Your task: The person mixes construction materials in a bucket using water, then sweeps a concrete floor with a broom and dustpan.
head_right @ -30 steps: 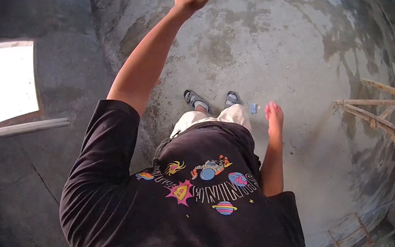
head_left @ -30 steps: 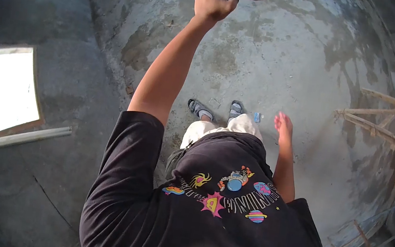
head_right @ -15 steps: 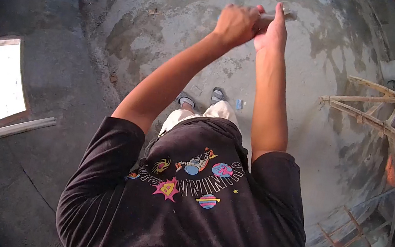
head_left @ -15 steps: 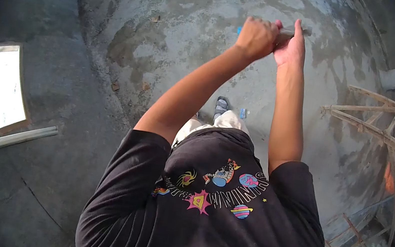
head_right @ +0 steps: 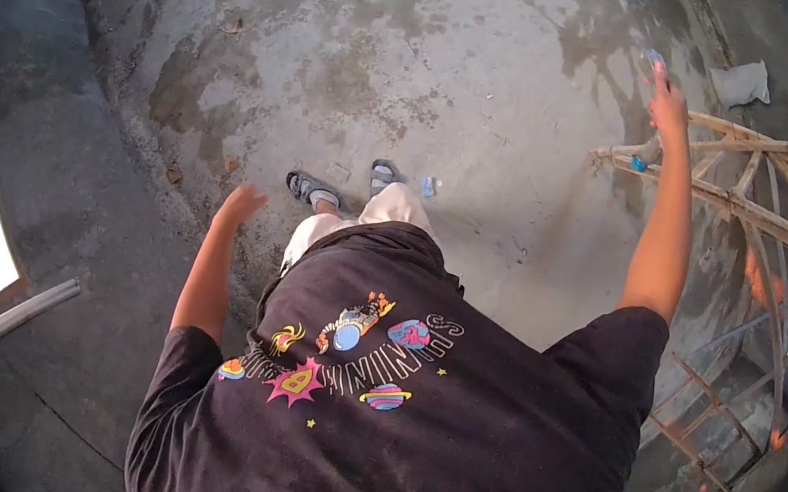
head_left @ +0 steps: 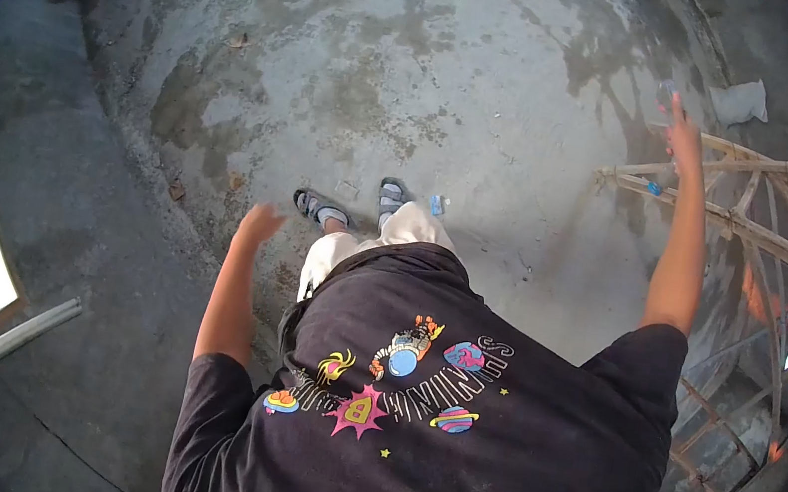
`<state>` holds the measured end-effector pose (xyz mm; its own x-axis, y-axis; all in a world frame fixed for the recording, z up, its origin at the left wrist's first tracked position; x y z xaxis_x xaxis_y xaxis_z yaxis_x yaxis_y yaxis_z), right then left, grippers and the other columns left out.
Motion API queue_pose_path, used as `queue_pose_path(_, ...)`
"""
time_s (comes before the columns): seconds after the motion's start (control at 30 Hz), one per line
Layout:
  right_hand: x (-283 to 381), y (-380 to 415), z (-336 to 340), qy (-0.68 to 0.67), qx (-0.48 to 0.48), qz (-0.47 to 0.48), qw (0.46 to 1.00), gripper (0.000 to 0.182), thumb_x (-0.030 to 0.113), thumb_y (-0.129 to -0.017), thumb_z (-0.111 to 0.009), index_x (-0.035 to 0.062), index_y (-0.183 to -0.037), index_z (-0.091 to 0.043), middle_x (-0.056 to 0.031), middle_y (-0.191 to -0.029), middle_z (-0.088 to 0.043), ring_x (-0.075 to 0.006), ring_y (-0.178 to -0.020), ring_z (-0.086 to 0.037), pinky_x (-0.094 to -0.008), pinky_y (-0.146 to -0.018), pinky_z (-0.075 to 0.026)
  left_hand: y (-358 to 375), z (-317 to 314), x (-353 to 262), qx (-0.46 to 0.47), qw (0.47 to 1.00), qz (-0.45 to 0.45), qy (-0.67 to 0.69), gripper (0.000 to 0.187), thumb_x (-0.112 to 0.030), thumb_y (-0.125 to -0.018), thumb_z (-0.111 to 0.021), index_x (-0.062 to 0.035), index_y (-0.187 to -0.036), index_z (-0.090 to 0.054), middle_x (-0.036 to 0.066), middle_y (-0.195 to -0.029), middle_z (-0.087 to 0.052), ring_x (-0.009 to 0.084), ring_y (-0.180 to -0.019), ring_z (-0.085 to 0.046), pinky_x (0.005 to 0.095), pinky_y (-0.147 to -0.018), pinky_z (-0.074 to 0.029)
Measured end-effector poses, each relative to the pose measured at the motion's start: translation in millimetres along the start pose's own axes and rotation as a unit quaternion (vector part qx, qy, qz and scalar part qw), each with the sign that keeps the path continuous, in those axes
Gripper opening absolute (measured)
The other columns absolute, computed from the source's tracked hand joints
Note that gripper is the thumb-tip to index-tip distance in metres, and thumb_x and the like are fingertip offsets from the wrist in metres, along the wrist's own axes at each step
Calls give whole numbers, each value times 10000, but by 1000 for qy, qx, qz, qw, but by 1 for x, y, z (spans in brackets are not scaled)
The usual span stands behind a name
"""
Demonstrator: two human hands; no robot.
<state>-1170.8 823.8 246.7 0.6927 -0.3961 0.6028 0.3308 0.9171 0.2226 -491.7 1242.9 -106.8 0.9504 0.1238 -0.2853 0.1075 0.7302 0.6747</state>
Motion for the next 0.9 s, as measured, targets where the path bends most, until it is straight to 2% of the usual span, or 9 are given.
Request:
queue_pose_path(0.1, -19, -3, 15, 58, 15, -3, 998, 680, 688, -855, -436, 69, -1017, -668, 11, -573, -398, -98, -468, -395, -252, -417, -323, 31, -100, 74, 16, 992, -98, -77, 347, -291, -903, -485, 9, -1007, -626, 244, -1009, -629, 412, -932, -606, 483, -793, -484)
queue_pose_path(0.17, -17, -4, 22, 142, -7, 23, 990, 684, 677, -856, -453, 26, -907, -656, -22, -580, -437, -136, -517, -466, -293, -428, -389, 75, -128, 117, 104, 950, 203, 214, 393, -366, -909, -493, -16, -1024, -631, 217, -947, -644, 373, -890, -627, 478, -750, -488)
queue_pose_path(0.23, -33, -24, 26, 184, 0, 44, 982, 685, 664, -862, -453, 8, -880, -650, -67, -608, -496, -196, -566, -519, -333, -481, -424, 136, -132, 115, 118, 764, 465, 431, 450, -454, -899, -514, -50, -1057, -632, 166, -884, -655, 315, -827, -639, 461, -713, -488)
queue_pose_path(0.37, -37, -44, 33, 299, -30, 144, 943, 674, 618, -880, -448, -24, -847, -649, -218, -761, -631, -379, -763, -612, -433, -671, -468, 150, -135, 117, 51, 736, 467, 487, 475, -502, -853, -569, -77, -1062, -614, 90, -830, -631, 223, -772, -602, 418, -678, -470)
queue_pose_path(0.47, -33, -47, 38, 262, -68, 157, 950, 642, 594, -891, -438, -4, -878, -669, -250, -851, -645, -429, -838, -602, -453, -754, -444, 140, -126, 106, -2, 687, 436, 581, 432, -486, -853, -586, -92, -1029, -600, 46, -783, -595, 164, -673, -550, 378, -608, -459)
queue_pose_path(0.6, -8, -57, 32, 306, -70, 157, 936, 637, 599, -891, -432, 17, -885, -690, -228, -842, -654, -402, -838, -618, -443, -733, -451, 109, -111, 102, -49, 716, 397, 572, 402, -475, -854, -591, -99, -999, -597, 20, -755, -574, 130, -594, -525, 330, -523, -435)
queue_pose_path(0.7, 26, -54, 30, 215, -97, 179, 955, 625, 568, -911, -439, -3, -849, -684, -249, -815, -631, -397, -784, -593, -423, -717, -432, 97, -98, 90, -53, 730, 387, 561, 400, -468, -854, -590, -97, -1004, -602, 15, -759, -577, 125, -581, -523, 307, -510, -433)
queue_pose_path(0.8, 63, -52, 42, 186, -155, 216, 946, 640, 570, -910, -447, -16, -795, -676, -218, -828, -656, -308, -728, -602, -391, -677, -438, 96, -93, 84, -54, 735, 387, 554, 396, -456, -856, -587, -91, -1008, -606, 15, -758, -578, 122, -585, -528, 296, -507, -434)
queue_pose_path(0.9, 83, -62, 60, 95, -200, 193, 956, 577, 568, -909, -435, 66, -858, -715, -154, -710, -636, -307, -689, -602, -401, -682, -470, 106, -99, 87, -58, 730, 392, 556, 400, -452, -857, -585, -86, -1019, -606, 19, -758, -582, 124, -586, -534, 298, -507, -435)
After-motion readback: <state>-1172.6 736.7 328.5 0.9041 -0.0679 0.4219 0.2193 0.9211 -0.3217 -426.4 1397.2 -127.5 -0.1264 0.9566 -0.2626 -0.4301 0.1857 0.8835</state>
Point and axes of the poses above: each hand's wrist, its own y-axis away from the middle knuckle, its own z-axis out of the back of the hand, x = y × z, the point moved 8 cm from there along -y, towards the middle knuckle
